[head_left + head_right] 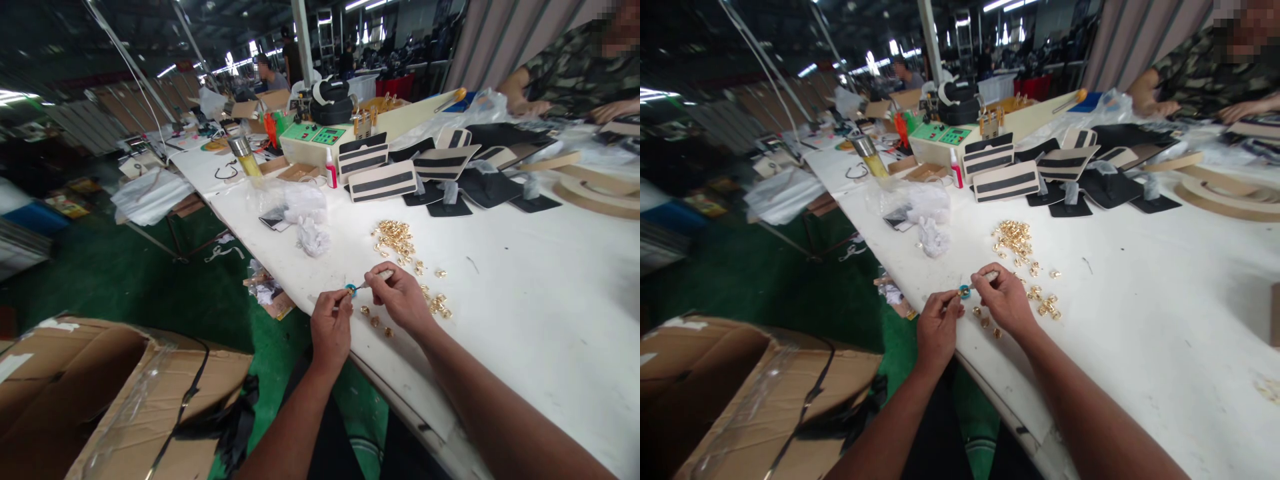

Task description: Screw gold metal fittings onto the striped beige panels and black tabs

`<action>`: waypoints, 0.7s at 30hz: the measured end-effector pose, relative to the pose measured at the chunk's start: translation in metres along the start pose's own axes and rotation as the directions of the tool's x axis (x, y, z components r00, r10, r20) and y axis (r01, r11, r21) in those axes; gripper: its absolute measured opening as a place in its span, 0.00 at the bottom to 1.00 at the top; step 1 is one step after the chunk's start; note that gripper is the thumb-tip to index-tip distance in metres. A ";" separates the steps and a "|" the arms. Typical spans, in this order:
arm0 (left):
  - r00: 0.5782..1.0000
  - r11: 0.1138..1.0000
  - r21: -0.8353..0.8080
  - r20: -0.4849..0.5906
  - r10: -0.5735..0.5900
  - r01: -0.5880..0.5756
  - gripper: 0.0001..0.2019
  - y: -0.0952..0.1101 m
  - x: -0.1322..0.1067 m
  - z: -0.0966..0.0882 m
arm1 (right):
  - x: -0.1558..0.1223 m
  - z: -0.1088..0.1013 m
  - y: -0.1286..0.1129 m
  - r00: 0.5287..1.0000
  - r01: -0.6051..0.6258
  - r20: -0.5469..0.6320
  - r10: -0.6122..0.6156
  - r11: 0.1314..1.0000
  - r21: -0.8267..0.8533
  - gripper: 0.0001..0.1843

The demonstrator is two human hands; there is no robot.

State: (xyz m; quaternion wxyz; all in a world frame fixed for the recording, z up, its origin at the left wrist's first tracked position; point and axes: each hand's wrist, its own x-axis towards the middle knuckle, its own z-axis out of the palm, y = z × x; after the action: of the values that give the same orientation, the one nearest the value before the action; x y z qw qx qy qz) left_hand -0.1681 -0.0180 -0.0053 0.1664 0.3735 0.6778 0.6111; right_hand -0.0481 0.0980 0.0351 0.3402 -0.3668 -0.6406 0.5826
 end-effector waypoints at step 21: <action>0.886 0.796 0.436 0.387 0.255 -0.419 0.09 0.031 0.008 0.010 | 0.030 -0.061 -0.016 0.949 0.081 -0.304 0.081 0.870 0.486 0.14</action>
State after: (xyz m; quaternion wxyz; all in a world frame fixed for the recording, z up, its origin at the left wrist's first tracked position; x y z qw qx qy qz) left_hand -0.1572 -0.0063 0.0244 0.0527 0.6106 0.7012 0.3644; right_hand -0.0115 0.1533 0.0566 0.5199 -0.3561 -0.4084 0.6604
